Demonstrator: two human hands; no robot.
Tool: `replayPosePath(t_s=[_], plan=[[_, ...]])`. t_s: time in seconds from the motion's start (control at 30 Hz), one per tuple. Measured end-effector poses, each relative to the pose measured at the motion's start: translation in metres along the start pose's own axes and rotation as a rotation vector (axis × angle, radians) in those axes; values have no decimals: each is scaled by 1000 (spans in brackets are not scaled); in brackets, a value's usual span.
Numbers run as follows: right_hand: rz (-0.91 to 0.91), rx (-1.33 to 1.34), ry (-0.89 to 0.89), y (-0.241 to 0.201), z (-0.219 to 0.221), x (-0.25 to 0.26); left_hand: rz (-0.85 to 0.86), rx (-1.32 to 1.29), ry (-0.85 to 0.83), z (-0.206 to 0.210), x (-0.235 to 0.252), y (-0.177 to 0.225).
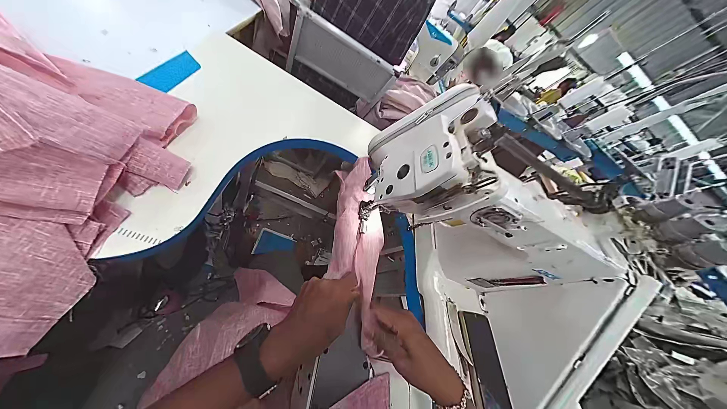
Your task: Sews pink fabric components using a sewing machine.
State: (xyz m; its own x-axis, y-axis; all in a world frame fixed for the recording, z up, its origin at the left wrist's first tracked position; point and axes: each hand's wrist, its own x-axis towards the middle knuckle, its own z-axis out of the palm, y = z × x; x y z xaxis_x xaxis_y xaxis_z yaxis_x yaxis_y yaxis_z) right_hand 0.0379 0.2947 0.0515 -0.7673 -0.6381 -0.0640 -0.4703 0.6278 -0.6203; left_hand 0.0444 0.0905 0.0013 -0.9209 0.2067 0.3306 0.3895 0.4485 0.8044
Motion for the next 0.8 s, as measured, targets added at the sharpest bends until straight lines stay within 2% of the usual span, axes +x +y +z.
replayPosePath(t_s=[0.07,0.17,0.27,0.37,0.47,0.6,0.7,0.8], plan=[[3,-34,151,-6,8,0,43,-17,23,-1,6,-8],[-14,-419,346,-37,13,14,25,-6,26,-4,22,-8],[53,-708,424,-61,21,26,-59,-1,-60,-7,15,5],[140,-793,456,-67,30,36,-11,4,101,9,2,-2],[175,-846,480,-64,35,49,-22,-35,215,20,9,-9],[233,-791,543,-50,31,68,-79,-107,229,24,31,-15],[372,-526,448,-39,14,66,-186,-218,109,11,40,-14],[579,-337,92,-22,-4,40,-282,-312,-24,-9,17,-12]])
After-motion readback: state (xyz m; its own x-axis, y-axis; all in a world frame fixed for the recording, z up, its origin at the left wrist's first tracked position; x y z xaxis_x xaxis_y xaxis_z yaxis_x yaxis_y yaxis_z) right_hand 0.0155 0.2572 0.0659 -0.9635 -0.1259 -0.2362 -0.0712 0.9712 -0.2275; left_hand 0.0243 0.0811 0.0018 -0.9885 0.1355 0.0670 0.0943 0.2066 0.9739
